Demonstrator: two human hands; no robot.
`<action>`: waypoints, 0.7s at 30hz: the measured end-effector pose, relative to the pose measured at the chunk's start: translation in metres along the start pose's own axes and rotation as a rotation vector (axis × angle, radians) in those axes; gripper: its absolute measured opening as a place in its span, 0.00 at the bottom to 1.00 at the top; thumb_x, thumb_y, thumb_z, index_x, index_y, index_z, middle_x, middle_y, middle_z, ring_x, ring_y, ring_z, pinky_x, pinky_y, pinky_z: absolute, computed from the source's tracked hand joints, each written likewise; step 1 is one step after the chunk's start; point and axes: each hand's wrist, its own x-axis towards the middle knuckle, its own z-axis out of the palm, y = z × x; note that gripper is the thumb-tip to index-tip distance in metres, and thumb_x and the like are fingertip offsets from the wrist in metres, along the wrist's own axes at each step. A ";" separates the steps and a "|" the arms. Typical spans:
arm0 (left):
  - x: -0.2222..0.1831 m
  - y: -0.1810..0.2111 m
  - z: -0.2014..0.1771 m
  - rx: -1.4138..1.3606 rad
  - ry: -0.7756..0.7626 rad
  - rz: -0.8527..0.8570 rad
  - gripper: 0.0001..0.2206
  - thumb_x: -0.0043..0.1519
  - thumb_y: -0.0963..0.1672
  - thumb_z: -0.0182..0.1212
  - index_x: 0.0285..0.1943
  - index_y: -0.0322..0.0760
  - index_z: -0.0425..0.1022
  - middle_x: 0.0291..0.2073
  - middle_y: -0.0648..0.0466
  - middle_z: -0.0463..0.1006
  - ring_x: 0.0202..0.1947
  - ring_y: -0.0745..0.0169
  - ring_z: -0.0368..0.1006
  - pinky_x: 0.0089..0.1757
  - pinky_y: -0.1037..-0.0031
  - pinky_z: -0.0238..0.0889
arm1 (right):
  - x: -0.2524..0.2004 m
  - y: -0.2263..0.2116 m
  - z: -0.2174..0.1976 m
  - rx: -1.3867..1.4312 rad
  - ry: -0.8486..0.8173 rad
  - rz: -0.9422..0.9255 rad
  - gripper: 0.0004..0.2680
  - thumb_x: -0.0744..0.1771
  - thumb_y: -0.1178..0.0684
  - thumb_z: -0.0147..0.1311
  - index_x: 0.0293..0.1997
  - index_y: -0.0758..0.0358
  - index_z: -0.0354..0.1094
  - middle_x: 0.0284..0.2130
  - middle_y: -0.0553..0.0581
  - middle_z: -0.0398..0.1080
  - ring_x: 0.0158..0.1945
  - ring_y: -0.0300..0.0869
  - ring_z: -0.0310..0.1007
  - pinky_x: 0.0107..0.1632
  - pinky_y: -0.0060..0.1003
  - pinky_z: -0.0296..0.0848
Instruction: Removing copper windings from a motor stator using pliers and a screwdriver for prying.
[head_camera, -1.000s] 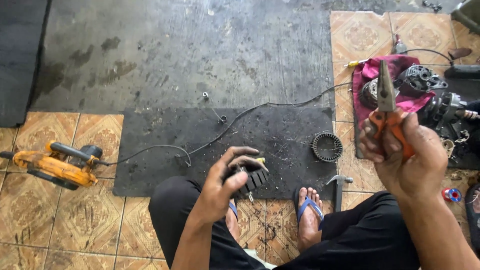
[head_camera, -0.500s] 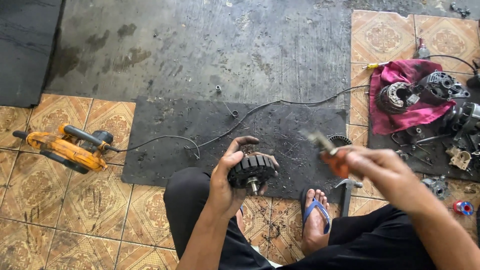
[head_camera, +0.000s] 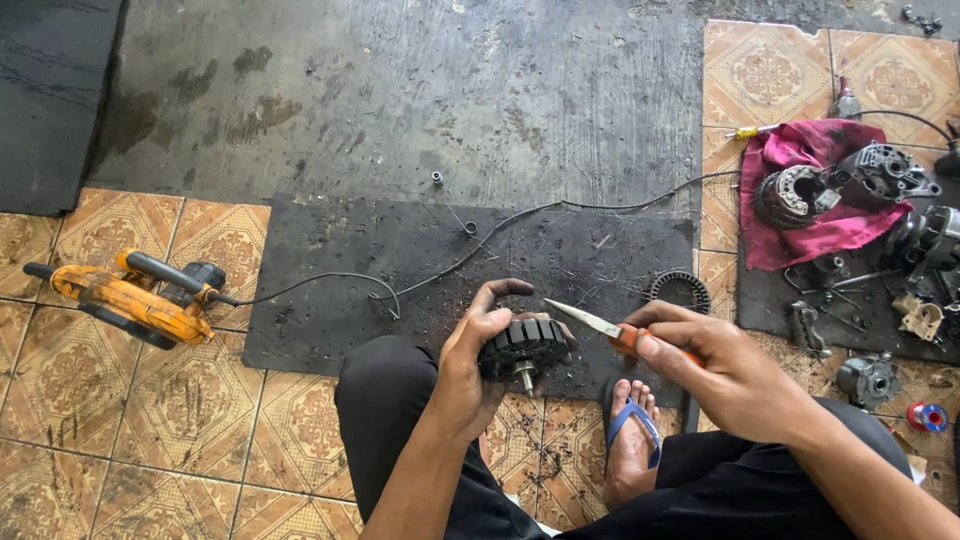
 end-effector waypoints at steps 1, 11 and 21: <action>0.001 0.000 -0.001 -0.001 0.001 0.000 0.19 0.61 0.46 0.51 0.59 0.33 0.62 0.40 0.31 0.80 0.31 0.41 0.78 0.22 0.68 0.69 | -0.003 0.005 -0.001 0.000 -0.001 0.001 0.17 0.69 0.44 0.44 0.38 0.65 0.81 0.39 0.49 0.76 0.42 0.35 0.75 0.45 0.30 0.68; 0.004 0.002 0.020 0.705 0.373 0.149 0.21 0.62 0.50 0.57 0.59 0.44 0.55 0.43 0.49 0.74 0.33 0.62 0.74 0.32 0.75 0.74 | -0.025 0.041 -0.017 0.174 0.165 -0.140 0.15 0.70 0.49 0.44 0.31 0.68 0.74 0.43 0.61 0.76 0.47 0.44 0.71 0.47 0.38 0.65; 0.010 0.007 -0.005 -0.403 -0.094 0.114 0.36 0.64 0.65 0.43 0.47 0.29 0.72 0.45 0.27 0.75 0.40 0.40 0.76 0.30 0.67 0.80 | -0.045 0.068 -0.040 0.575 0.481 -0.133 0.13 0.70 0.54 0.47 0.31 0.78 0.66 0.41 0.74 0.72 0.42 0.56 0.74 0.40 0.47 0.73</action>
